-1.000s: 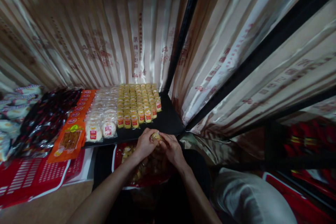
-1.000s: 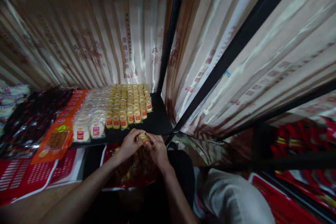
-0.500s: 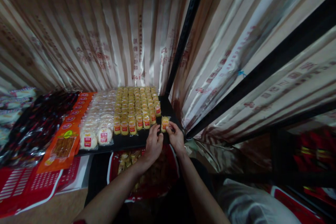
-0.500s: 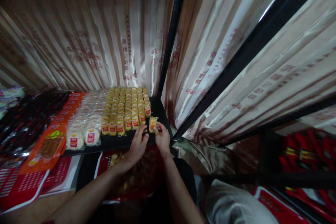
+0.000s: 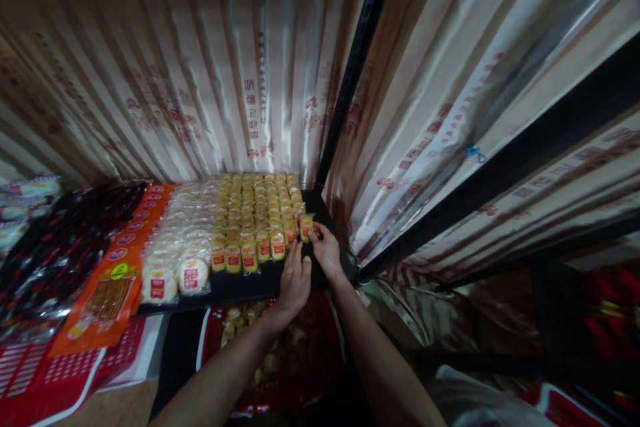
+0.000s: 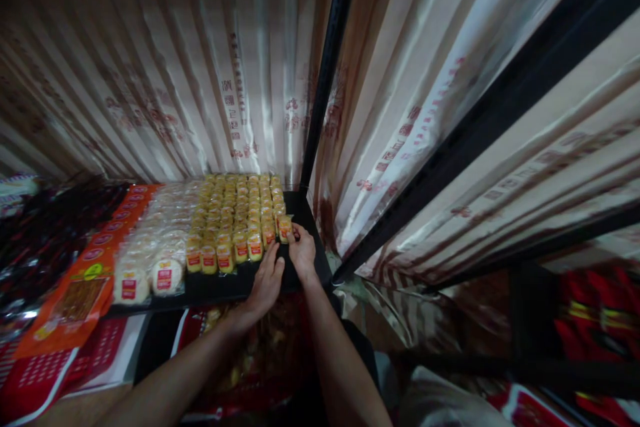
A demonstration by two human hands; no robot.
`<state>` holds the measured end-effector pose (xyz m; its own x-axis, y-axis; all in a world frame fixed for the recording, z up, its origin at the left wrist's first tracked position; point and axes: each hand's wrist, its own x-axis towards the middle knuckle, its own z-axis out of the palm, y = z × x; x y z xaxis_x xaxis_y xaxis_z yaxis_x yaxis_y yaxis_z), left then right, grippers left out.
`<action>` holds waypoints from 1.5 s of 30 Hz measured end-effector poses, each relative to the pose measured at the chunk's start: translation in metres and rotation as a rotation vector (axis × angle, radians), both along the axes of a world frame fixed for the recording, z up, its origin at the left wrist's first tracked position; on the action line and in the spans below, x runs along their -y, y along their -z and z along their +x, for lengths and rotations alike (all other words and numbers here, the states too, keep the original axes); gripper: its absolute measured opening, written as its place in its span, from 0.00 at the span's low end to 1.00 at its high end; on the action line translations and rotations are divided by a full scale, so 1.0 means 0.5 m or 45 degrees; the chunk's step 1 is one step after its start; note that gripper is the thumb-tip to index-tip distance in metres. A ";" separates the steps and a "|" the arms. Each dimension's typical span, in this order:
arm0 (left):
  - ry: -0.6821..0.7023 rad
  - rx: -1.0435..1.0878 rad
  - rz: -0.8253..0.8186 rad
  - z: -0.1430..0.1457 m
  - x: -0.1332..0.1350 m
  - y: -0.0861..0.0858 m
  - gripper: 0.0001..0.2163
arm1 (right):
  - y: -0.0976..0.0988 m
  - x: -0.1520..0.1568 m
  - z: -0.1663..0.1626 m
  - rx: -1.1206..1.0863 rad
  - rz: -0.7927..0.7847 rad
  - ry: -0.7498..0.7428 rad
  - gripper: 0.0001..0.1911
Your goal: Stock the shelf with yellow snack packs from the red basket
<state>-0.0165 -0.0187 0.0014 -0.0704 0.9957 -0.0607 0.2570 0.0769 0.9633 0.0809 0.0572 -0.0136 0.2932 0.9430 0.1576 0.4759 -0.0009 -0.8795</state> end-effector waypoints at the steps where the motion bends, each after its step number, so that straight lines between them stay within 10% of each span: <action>1: -0.001 0.007 -0.003 -0.001 0.000 0.001 0.22 | 0.003 -0.003 -0.002 0.011 -0.004 -0.006 0.15; 45: 0.034 -0.073 0.010 -0.005 0.003 0.008 0.22 | 0.021 0.021 -0.030 0.212 0.094 -0.031 0.25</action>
<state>-0.0190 -0.0200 -0.0026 -0.0469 0.9977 -0.0495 0.3138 0.0617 0.9475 0.0661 0.0466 -0.0243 0.2343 0.9335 0.2713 0.6140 0.0743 -0.7858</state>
